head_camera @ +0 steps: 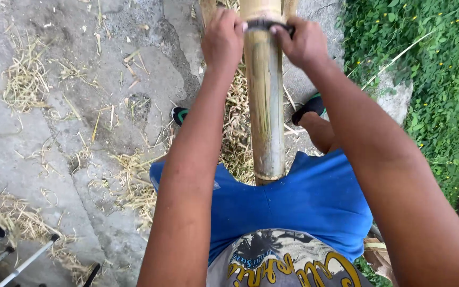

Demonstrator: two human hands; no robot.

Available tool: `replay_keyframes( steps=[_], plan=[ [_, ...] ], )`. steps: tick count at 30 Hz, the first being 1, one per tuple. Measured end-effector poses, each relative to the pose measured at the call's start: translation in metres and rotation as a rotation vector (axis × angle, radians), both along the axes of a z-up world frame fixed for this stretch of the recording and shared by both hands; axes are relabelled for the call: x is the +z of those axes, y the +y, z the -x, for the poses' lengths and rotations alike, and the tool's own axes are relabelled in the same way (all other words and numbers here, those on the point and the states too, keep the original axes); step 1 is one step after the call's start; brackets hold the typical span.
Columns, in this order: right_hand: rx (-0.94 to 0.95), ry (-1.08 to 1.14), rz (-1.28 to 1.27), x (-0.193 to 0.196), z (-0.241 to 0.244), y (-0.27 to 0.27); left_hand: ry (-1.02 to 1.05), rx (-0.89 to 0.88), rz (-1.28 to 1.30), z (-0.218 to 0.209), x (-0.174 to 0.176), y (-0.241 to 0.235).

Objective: Stripping the outer layer of a bamboo stalk using a curved blade tool.

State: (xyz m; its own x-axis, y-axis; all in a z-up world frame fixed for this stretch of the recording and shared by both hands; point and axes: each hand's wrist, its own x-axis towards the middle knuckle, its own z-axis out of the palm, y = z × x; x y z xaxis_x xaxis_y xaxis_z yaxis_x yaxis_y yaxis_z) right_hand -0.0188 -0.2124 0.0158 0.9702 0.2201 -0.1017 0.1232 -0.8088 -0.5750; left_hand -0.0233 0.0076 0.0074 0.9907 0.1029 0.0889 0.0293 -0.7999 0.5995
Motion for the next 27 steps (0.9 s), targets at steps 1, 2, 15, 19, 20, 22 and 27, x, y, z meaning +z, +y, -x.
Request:
replay_keyframes(
  steps=[1, 2, 15, 19, 20, 22, 27],
  plan=[
    [-0.001, -0.026, 0.000, -0.001, -0.005, 0.001, -0.052, 0.011, -0.018, -0.008, -0.005, 0.001],
    [-0.005, -0.054, -0.002, -0.001, -0.009, 0.004, -0.106, 0.018, -0.038, -0.016, -0.009, 0.003],
    [0.042, -0.025, 0.051, 0.007, 0.074, -0.012, 0.079, -0.061, -0.061, 0.074, -0.008, -0.006],
    [0.035, 0.008, 0.033, 0.018, 0.126, -0.021, 0.091, -0.109, -0.035, 0.128, 0.002, -0.013],
    [0.039, -0.003, 0.006, 0.021, 0.140, -0.021, 0.139, -0.116, -0.033, 0.144, 0.000, -0.013],
    [0.036, 0.009, 0.022, 0.021, 0.166, -0.023, 0.138, -0.111, -0.014, 0.174, 0.015, -0.015],
    [0.071, 0.022, 0.015, 0.038, 0.233, -0.030, 0.150, -0.095, 0.080, 0.250, 0.049, -0.020]
  ],
)
